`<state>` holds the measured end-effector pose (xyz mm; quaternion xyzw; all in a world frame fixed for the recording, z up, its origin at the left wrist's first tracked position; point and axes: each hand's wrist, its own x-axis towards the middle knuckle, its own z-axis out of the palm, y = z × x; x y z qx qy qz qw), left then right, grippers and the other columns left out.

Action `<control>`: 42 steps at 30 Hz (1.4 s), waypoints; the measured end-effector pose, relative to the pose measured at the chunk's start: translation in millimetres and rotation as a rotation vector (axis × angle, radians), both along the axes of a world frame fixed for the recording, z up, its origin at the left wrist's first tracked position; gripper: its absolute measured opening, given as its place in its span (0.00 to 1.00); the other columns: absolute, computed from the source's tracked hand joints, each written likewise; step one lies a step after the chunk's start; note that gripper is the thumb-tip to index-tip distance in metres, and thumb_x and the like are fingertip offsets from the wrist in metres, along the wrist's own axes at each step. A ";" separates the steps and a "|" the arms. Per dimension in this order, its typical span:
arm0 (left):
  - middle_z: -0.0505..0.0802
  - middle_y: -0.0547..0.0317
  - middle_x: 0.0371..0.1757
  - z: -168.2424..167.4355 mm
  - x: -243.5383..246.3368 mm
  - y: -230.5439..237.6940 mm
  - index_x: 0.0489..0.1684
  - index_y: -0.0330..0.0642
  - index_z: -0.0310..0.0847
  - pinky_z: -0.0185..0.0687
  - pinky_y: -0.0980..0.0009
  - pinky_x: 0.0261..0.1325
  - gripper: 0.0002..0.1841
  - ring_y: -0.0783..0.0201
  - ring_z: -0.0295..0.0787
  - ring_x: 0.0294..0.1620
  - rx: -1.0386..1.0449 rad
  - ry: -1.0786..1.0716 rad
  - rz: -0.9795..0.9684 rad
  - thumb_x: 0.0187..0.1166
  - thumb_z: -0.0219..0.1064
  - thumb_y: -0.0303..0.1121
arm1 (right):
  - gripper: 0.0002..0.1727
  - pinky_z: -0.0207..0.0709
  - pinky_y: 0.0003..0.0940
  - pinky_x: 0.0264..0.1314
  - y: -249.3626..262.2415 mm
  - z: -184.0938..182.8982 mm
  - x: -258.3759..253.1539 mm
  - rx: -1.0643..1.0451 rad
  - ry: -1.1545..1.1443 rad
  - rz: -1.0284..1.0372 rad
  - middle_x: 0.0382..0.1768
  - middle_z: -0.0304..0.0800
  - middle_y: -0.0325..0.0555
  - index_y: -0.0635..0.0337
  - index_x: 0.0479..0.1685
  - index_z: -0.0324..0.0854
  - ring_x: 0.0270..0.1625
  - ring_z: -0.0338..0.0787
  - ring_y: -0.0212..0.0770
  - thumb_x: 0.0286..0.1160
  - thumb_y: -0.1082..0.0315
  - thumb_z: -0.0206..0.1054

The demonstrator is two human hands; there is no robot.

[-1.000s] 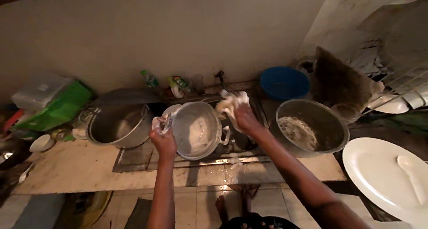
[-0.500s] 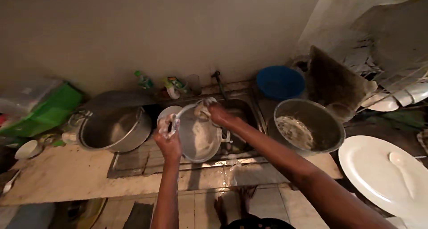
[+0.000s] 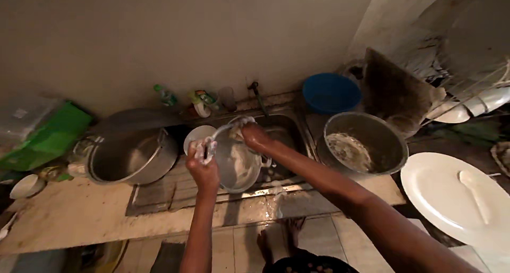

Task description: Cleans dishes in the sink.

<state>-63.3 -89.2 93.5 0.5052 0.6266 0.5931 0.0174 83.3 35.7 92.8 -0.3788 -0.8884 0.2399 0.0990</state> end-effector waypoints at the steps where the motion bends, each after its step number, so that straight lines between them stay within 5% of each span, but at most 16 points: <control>1: 0.92 0.48 0.51 1.5 -0.9 2.8 0.52 0.27 0.86 0.87 0.69 0.62 0.12 0.66 0.91 0.52 -0.056 0.001 -0.051 0.77 0.71 0.27 | 0.15 0.80 0.60 0.69 -5.2 4.7 -3.9 0.120 0.029 0.087 0.60 0.87 0.66 0.69 0.60 0.84 0.65 0.87 0.64 0.78 0.71 0.67; 4: 0.94 0.52 0.48 0.4 -4.5 5.6 0.53 0.29 0.86 0.89 0.70 0.60 0.12 0.69 0.92 0.50 -0.104 -0.095 -0.140 0.78 0.70 0.27 | 0.12 0.79 0.54 0.71 -11.5 3.9 -17.1 0.405 0.200 0.306 0.60 0.85 0.60 0.65 0.56 0.85 0.66 0.84 0.59 0.80 0.69 0.65; 8: 0.94 0.50 0.48 -11.7 -4.2 4.9 0.51 0.25 0.85 0.89 0.70 0.58 0.11 0.68 0.92 0.49 -0.051 -0.188 -0.105 0.77 0.70 0.25 | 0.18 0.81 0.55 0.67 -21.1 12.7 -12.3 0.216 0.149 0.385 0.55 0.90 0.60 0.68 0.57 0.84 0.62 0.89 0.57 0.88 0.62 0.56; 13: 0.93 0.50 0.48 -27.8 0.7 3.3 0.51 0.27 0.85 0.88 0.70 0.59 0.11 0.67 0.91 0.50 -0.050 -0.230 -0.076 0.77 0.70 0.26 | 0.13 0.75 0.53 0.78 -6.6 -7.4 -13.4 0.407 0.103 0.529 0.65 0.85 0.59 0.67 0.57 0.85 0.72 0.83 0.58 0.78 0.72 0.65; 17: 0.92 0.45 0.52 -27.7 -3.1 -6.0 0.54 0.22 0.83 0.86 0.70 0.64 0.12 0.67 0.91 0.54 -0.056 -0.246 -0.006 0.78 0.66 0.23 | 0.14 0.80 0.61 0.68 5.6 -12.8 10.7 0.156 0.078 0.293 0.56 0.89 0.64 0.69 0.57 0.86 0.62 0.88 0.62 0.74 0.74 0.71; 20: 0.93 0.45 0.52 -20.3 -14.6 -8.1 0.53 0.24 0.85 0.85 0.70 0.65 0.13 0.66 0.90 0.55 -0.043 -0.206 0.056 0.77 0.70 0.25 | 0.18 0.78 0.62 0.68 9.4 -15.1 24.7 -0.023 -0.016 0.110 0.60 0.85 0.69 0.71 0.65 0.80 0.64 0.86 0.66 0.79 0.71 0.65; 27: 0.93 0.52 0.51 0.9 -8.8 -7.2 0.53 0.28 0.85 0.87 0.69 0.62 0.12 0.68 0.90 0.53 -0.081 -0.174 -0.078 0.76 0.71 0.26 | 0.16 0.80 0.59 0.68 -16.9 16.4 9.4 0.222 0.042 0.181 0.59 0.87 0.66 0.69 0.60 0.83 0.64 0.86 0.64 0.76 0.72 0.69; 32: 0.90 0.43 0.53 -4.0 -2.6 -7.9 0.54 0.23 0.83 0.87 0.67 0.65 0.14 0.61 0.89 0.57 0.088 -0.095 0.118 0.76 0.72 0.25 | 0.23 0.72 0.67 0.74 -21.4 -6.4 27.8 -0.309 -0.053 -0.130 0.69 0.80 0.72 0.73 0.71 0.75 0.73 0.80 0.68 0.82 0.68 0.62; 42: 0.90 0.45 0.53 -20.4 6.5 -15.6 0.53 0.23 0.83 0.87 0.68 0.64 0.12 0.61 0.89 0.57 0.224 -0.103 0.060 0.75 0.70 0.21 | 0.25 0.69 0.51 0.83 -28.3 -32.9 40.2 -0.330 0.203 -0.311 0.71 0.80 0.69 0.74 0.75 0.73 0.77 0.79 0.60 0.81 0.69 0.63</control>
